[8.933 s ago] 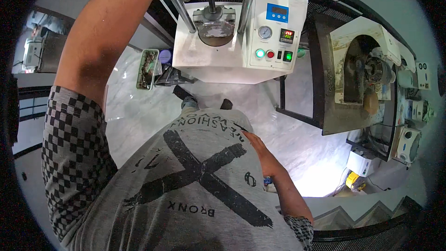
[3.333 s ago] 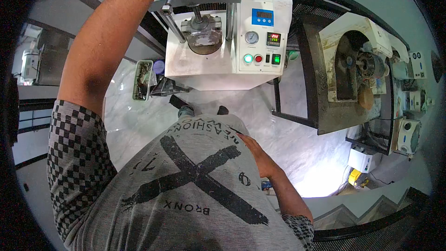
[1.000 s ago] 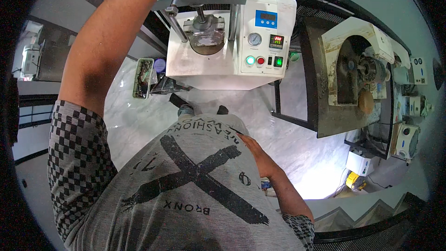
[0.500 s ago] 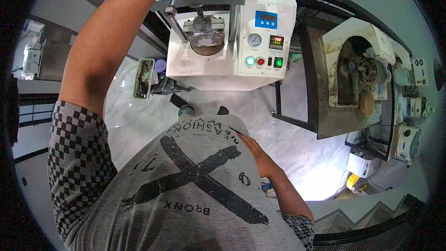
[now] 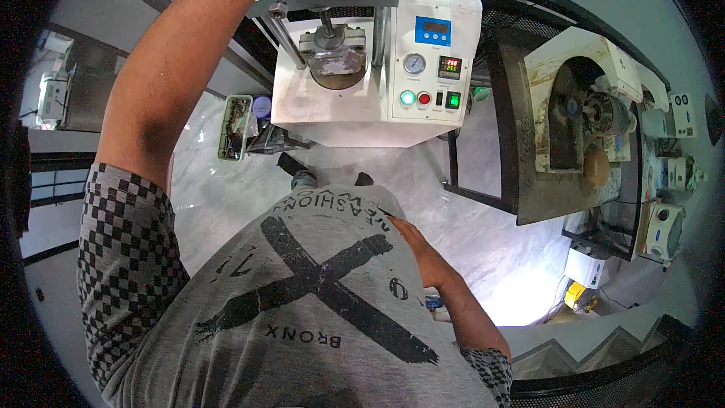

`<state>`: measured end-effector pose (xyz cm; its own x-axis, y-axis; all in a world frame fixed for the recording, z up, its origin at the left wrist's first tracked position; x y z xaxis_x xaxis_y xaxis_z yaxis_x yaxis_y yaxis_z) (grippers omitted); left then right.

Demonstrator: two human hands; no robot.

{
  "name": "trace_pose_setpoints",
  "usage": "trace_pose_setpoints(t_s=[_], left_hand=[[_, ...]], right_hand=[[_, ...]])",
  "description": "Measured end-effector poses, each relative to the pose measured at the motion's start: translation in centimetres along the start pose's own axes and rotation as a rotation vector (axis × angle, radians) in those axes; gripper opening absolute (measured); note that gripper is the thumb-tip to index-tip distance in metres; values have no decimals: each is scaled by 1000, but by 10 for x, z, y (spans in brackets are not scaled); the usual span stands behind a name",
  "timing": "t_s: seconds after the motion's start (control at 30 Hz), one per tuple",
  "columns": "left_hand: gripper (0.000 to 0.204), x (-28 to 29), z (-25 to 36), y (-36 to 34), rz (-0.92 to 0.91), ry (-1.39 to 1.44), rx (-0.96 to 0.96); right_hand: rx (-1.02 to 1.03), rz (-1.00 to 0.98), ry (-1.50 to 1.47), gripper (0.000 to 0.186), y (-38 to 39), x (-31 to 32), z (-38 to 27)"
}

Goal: The person operates a hydraulic press to compress a metal dental flask. They press a button on the machine, turn a lever to apply pressure, and then release the lever to remove the flask.

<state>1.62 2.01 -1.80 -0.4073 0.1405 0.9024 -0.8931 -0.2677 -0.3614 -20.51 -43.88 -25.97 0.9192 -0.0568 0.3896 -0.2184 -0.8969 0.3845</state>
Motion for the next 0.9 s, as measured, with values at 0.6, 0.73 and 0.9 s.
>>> trace_pose_setpoints(t_s=[0.6,0.73,0.9], left_hand=[[33,11,0,9,-57,33,179],[41,18,6,18,-19,70,327],[43,11,-5,9,27,166,317]], right_hand=[[59,0,29,106,2,-1,-2],[66,27,50,114,1,-2,-2],[38,21,13,114,2,-5,-1]])
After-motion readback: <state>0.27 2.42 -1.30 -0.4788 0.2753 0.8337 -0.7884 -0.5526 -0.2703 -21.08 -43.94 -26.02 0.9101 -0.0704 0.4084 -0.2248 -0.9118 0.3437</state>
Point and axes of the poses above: each hand's wrist, its own y-axis away from the middle knuckle, its own x-axis out of the back of the hand, z = x × y, the point moved 4 cm from there along -y, towards the middle knuckle, and after that the axes turned 10 degrees about y, right-handed, at the moved point
